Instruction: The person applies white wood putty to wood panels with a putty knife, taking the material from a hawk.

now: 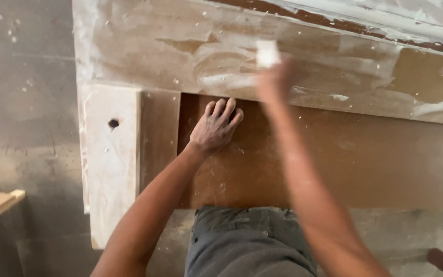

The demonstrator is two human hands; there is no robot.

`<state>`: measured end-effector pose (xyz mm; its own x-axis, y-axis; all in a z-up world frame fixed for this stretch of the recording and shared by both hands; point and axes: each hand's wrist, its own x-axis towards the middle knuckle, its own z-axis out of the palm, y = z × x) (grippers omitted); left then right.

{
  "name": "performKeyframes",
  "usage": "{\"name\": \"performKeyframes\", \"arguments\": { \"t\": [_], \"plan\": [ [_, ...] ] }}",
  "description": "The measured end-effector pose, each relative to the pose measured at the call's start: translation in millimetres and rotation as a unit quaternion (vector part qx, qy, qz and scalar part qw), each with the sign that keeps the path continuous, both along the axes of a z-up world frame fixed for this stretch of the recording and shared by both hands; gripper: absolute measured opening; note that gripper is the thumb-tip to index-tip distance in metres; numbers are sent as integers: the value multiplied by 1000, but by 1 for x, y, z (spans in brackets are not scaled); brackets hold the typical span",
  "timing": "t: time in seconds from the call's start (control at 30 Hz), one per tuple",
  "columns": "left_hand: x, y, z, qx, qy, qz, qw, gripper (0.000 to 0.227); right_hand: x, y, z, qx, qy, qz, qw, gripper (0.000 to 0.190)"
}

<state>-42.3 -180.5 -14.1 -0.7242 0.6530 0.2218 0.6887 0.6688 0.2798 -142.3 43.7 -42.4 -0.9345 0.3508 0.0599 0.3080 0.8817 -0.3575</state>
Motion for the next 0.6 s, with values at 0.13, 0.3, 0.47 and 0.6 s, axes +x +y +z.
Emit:
{"name": "performKeyframes", "arguments": {
  "t": [0.13,0.3,0.47,0.6],
  "plan": [
    [-4,-4,-4,62,6,-17,998,40,19,-112,68,115,52,166,978,36],
    [-1,-6,1,24,7,5,1000,43,29,-9,113,19,53,144,988,37],
    [0,1,-20,-15,-10,-10,1000,43,4,-59,45,-67,61,-1,996,31],
    [21,2,-47,-9,-37,-35,999,42,14,-161,31,-57,-75,112,989,32]
  ]
}}
